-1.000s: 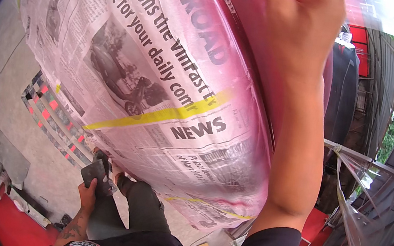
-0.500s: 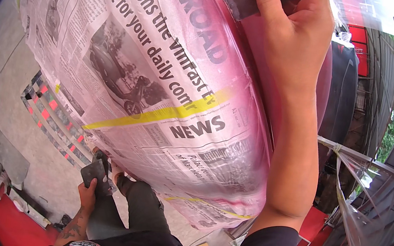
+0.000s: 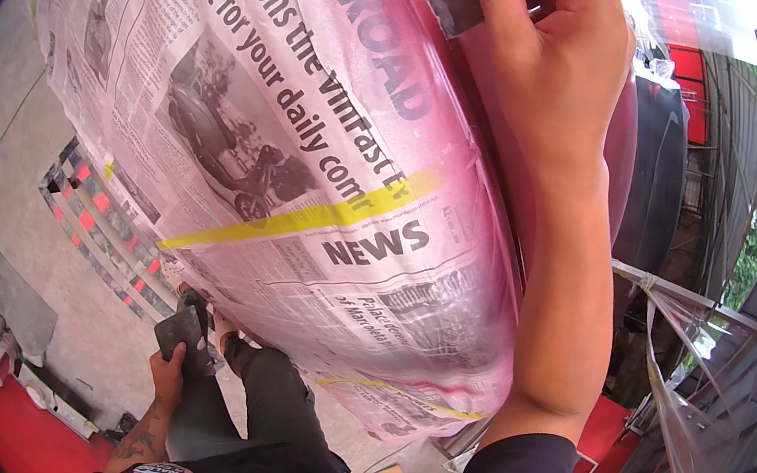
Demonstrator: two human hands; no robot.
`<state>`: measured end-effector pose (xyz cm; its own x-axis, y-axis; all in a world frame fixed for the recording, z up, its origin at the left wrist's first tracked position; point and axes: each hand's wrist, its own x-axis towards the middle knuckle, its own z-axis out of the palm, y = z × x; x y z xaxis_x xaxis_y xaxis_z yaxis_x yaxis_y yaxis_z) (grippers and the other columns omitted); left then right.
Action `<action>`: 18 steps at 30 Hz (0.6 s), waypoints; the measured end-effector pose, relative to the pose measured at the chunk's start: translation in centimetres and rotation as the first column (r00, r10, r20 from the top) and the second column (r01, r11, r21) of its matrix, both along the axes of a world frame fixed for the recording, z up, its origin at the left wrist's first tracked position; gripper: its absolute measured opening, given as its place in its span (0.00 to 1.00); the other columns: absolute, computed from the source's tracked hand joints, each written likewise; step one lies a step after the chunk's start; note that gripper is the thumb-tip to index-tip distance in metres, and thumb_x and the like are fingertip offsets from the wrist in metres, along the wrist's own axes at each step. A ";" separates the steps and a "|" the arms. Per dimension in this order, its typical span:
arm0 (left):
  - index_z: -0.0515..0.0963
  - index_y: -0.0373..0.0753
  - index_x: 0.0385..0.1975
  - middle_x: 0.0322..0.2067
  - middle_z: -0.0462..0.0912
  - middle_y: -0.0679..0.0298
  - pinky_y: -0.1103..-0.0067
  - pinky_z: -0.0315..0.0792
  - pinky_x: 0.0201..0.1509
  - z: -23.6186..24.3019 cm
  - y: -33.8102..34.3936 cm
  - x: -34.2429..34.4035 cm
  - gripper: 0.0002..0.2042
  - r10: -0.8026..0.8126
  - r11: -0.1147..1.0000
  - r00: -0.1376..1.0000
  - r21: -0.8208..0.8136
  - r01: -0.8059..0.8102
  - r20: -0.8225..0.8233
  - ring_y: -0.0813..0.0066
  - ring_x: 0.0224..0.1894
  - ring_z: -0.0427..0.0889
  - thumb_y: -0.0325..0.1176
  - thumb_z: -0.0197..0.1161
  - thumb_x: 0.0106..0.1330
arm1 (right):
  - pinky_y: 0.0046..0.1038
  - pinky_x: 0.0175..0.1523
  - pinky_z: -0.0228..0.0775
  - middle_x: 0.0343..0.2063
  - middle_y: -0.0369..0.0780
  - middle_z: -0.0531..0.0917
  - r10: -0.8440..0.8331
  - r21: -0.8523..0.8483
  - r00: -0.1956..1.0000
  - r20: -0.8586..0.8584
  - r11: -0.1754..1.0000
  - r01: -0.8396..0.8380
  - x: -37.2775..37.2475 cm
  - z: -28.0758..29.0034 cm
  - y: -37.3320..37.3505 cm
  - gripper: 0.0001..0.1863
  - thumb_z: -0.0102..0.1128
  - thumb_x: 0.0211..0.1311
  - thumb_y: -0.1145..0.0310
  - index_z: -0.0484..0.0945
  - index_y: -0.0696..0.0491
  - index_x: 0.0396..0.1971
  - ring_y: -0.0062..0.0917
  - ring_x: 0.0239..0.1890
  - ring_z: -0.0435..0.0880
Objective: Applying and smoothing body filler on a car part covered in masking newspaper.
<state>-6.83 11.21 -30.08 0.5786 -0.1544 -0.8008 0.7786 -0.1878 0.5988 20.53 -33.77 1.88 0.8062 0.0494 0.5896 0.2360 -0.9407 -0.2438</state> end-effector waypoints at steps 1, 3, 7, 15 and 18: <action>0.81 0.28 0.40 0.33 0.84 0.63 0.78 0.72 0.41 -0.2 0.2 -0.1 0.14 -0.005 1.000 1.000 0.015 0.005 -0.003 0.78 0.35 0.79 0.37 0.63 0.67 | 0.24 0.45 0.71 0.39 0.43 0.82 0.009 -0.038 0.999 -0.032 0.999 -0.010 0.1 0.2 -0.2 0.15 0.61 0.56 0.78 0.74 0.64 0.43 0.24 0.40 0.80; 0.81 0.28 0.40 0.33 0.84 0.63 0.78 0.72 0.41 -0.2 0.4 -0.2 0.14 -0.009 0.999 1.000 0.032 0.010 -0.005 0.78 0.34 0.79 0.37 0.63 0.67 | 0.23 0.44 0.71 0.40 0.42 0.82 0.000 -0.159 1.000 -0.030 0.987 -0.005 -0.7 0.9 0.8 0.16 0.61 0.56 0.78 0.73 0.64 0.45 0.23 0.39 0.80; 0.81 0.28 0.39 0.32 0.84 0.63 0.78 0.73 0.40 -0.4 0.3 -0.3 0.14 0.003 1.000 1.000 0.016 -0.003 -0.005 0.78 0.33 0.79 0.37 0.63 0.67 | 0.15 0.26 0.64 0.25 0.32 0.81 -0.140 0.285 0.988 0.071 0.952 0.114 -0.7 0.2 0.5 0.15 0.69 0.59 0.71 0.75 0.58 0.44 0.11 0.21 0.73; 0.80 0.28 0.40 0.32 0.84 0.63 0.79 0.72 0.40 -0.7 0.5 -0.4 0.15 -0.003 1.000 1.000 -0.003 0.003 0.004 0.78 0.34 0.79 0.37 0.62 0.67 | 0.14 0.26 0.63 0.24 0.32 0.80 -0.254 0.258 0.963 -0.092 0.928 0.269 -2.9 1.4 -0.2 0.18 0.70 0.58 0.71 0.75 0.59 0.46 0.10 0.21 0.72; 0.80 0.28 0.40 0.33 0.84 0.63 0.79 0.72 0.41 -0.4 0.3 -0.2 0.15 -0.004 1.000 1.000 0.004 0.004 0.012 0.78 0.34 0.79 0.36 0.62 0.67 | 0.14 0.26 0.61 0.24 0.31 0.80 -0.245 0.274 0.962 -0.120 0.923 0.270 -3.4 1.1 -0.4 0.18 0.70 0.58 0.71 0.75 0.58 0.47 0.09 0.21 0.72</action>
